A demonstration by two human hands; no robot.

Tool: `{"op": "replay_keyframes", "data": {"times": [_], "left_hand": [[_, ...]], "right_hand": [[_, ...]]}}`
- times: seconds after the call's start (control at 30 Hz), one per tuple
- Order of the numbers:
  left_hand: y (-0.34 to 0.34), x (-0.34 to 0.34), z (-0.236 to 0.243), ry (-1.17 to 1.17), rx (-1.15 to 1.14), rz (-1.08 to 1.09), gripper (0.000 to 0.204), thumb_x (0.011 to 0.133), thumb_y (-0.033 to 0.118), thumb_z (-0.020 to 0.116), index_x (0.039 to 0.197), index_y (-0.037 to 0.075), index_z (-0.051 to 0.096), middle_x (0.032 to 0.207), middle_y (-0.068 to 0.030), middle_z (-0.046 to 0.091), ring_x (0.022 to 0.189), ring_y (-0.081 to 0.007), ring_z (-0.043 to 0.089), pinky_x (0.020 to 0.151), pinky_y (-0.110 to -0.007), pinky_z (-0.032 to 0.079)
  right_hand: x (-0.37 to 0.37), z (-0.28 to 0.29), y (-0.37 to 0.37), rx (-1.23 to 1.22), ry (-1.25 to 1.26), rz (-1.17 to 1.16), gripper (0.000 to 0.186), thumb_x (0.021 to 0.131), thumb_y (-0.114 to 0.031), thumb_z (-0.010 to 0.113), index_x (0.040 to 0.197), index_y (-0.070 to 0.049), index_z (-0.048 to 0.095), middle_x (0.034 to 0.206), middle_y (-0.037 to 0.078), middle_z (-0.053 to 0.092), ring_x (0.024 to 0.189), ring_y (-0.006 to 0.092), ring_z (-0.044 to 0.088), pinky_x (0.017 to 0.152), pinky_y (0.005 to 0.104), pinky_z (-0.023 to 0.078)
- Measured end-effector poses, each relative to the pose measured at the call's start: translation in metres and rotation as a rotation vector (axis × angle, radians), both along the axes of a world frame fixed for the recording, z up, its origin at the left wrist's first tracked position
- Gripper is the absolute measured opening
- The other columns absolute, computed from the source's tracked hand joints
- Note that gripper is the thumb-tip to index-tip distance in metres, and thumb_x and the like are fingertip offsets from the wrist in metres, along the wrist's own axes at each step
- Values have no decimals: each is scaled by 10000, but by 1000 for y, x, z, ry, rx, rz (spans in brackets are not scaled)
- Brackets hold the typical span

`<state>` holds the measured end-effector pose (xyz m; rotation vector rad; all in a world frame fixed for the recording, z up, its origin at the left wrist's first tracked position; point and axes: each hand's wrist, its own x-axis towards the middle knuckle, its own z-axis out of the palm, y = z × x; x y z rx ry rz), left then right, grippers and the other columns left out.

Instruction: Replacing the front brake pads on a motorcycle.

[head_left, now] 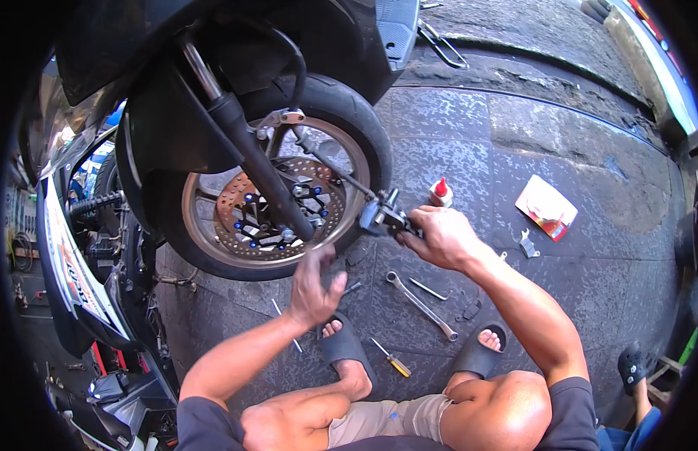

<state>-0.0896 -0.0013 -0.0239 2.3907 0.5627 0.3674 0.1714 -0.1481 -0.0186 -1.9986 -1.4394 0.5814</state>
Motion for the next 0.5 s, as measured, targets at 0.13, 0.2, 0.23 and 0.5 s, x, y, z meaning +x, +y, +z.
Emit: {"op": "replay_keyframes", "data": {"times": [0.13,0.2,0.23,0.5], "left_hand": [[-5,96,16,-267,-620,-169,926,829,593,731,1414,-17,353,1217,-175,581,1139,-253,562,1037,-398,415],[-28,122,21,-193,-1029,-280,886,833,564,744,1416,19,359,1205,-117,579,1143,-205,549,1044,-363,411],[-39,135,22,-272,-1055,-281,721,887,483,703,1368,34,409,1170,-85,592,1103,-165,562,998,-327,437],[-84,173,22,-591,-1261,198,483,955,415,612,1222,24,519,1083,-72,628,994,-136,612,910,-277,495]], "right_hand": [[27,46,-53,-121,260,102,385,887,-361,704,879,23,672,708,190,627,676,303,642,641,433,481],[35,50,-83,83,403,32,365,928,-331,691,958,32,701,725,127,664,681,161,632,642,359,496],[41,45,-100,127,594,-73,323,954,-276,671,996,43,708,803,98,707,713,142,644,652,313,511],[22,-118,-202,-273,348,-1044,364,835,-218,752,1093,33,691,1018,194,735,944,277,723,844,372,558]]}}
